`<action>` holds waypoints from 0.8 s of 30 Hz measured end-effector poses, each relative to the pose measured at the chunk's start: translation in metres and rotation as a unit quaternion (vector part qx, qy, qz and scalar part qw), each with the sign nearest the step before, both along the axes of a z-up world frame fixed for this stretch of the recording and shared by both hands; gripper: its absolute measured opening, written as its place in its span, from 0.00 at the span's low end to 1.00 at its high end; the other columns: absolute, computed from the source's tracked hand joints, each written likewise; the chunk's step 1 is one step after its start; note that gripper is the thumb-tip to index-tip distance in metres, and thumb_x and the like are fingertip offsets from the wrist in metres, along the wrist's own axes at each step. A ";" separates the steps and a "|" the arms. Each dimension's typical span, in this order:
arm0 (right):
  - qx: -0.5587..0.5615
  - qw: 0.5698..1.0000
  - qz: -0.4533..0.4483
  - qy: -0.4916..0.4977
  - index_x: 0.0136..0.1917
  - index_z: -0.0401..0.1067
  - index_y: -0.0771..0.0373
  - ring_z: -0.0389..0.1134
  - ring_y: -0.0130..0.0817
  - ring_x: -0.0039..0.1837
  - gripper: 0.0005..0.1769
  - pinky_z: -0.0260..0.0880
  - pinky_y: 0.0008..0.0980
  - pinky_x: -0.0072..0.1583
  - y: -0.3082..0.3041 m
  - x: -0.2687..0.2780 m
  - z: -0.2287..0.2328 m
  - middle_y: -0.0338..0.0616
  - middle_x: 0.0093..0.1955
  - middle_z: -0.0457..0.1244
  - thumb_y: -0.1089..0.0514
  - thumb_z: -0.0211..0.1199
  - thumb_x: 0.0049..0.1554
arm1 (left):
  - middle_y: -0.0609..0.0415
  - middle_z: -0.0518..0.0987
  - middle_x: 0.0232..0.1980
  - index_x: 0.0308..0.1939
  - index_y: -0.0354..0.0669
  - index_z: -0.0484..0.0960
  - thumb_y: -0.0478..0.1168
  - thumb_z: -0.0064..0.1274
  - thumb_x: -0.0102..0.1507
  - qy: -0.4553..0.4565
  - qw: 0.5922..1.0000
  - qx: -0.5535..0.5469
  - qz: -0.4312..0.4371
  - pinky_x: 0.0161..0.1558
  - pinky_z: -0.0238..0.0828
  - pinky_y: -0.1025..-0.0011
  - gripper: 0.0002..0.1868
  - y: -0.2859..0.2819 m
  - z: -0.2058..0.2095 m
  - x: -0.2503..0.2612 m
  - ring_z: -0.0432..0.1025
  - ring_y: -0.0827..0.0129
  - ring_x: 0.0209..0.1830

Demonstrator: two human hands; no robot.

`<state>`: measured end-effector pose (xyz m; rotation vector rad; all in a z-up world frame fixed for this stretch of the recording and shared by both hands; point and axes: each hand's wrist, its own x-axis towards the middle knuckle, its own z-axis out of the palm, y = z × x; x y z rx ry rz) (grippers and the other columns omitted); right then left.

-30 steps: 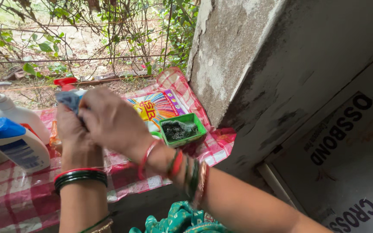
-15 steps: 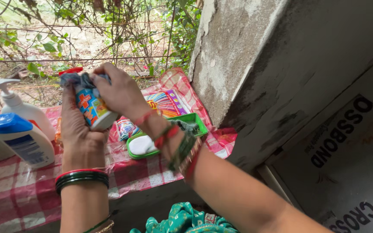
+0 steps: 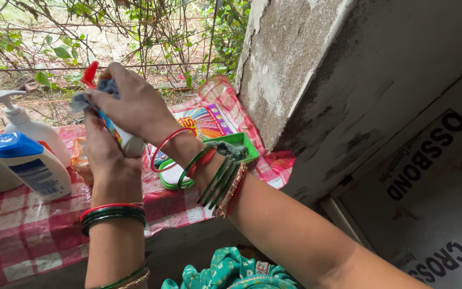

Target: The person cleans various toiletry items including a soap dish, bottles, and a toothbrush holder using a cloth and reorganizes them on a ledge.

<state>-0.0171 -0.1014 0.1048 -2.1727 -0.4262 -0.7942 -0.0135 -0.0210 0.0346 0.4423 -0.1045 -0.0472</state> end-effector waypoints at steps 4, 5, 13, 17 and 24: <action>0.032 0.999 -0.018 0.000 0.52 0.69 0.62 0.75 0.47 0.50 0.18 0.75 0.43 0.53 0.008 -0.029 -0.017 0.53 0.46 0.71 0.47 0.64 0.57 | 0.55 0.80 0.52 0.56 0.46 0.76 0.55 0.41 0.73 -0.038 0.995 -0.082 -0.044 0.54 0.80 0.65 0.19 0.003 -0.024 0.012 0.78 0.66 0.51; 0.049 0.999 -0.010 0.015 0.54 0.68 0.62 0.74 0.49 0.50 0.16 0.74 0.45 0.53 0.010 -0.043 -0.019 0.53 0.46 0.70 0.49 0.62 0.60 | 0.56 0.78 0.48 0.52 0.46 0.77 0.54 0.45 0.76 -0.051 0.990 -0.120 -0.056 0.54 0.79 0.65 0.16 0.006 -0.035 0.020 0.76 0.67 0.49; -0.044 0.995 0.010 -0.089 0.56 0.66 0.61 0.67 0.54 0.56 0.12 0.66 0.51 0.60 0.013 -0.104 -0.022 0.52 0.48 0.67 0.58 0.58 0.59 | 0.56 0.77 0.44 0.45 0.48 0.78 0.56 0.45 0.78 -0.109 0.988 -0.068 -0.088 0.48 0.76 0.66 0.19 0.025 -0.062 0.042 0.74 0.68 0.44; -0.054 0.994 -0.008 -0.097 0.52 0.67 0.59 0.69 0.53 0.51 0.08 0.68 0.50 0.57 -0.003 -0.043 -0.006 0.50 0.43 0.68 0.57 0.61 0.61 | 0.56 0.82 0.50 0.47 0.48 0.80 0.55 0.42 0.73 -0.012 0.992 -0.109 -0.060 0.54 0.81 0.64 0.18 -0.002 0.001 -0.005 0.78 0.66 0.51; -0.031 0.994 -0.061 -0.084 0.64 0.66 0.58 0.68 0.55 0.51 0.18 0.67 0.53 0.56 -0.001 -0.069 -0.014 0.51 0.44 0.66 0.60 0.58 0.60 | 0.62 0.83 0.44 0.46 0.55 0.81 0.56 0.47 0.70 0.037 0.995 -0.064 -0.066 0.45 0.80 0.70 0.14 0.005 0.005 -0.014 0.78 0.73 0.44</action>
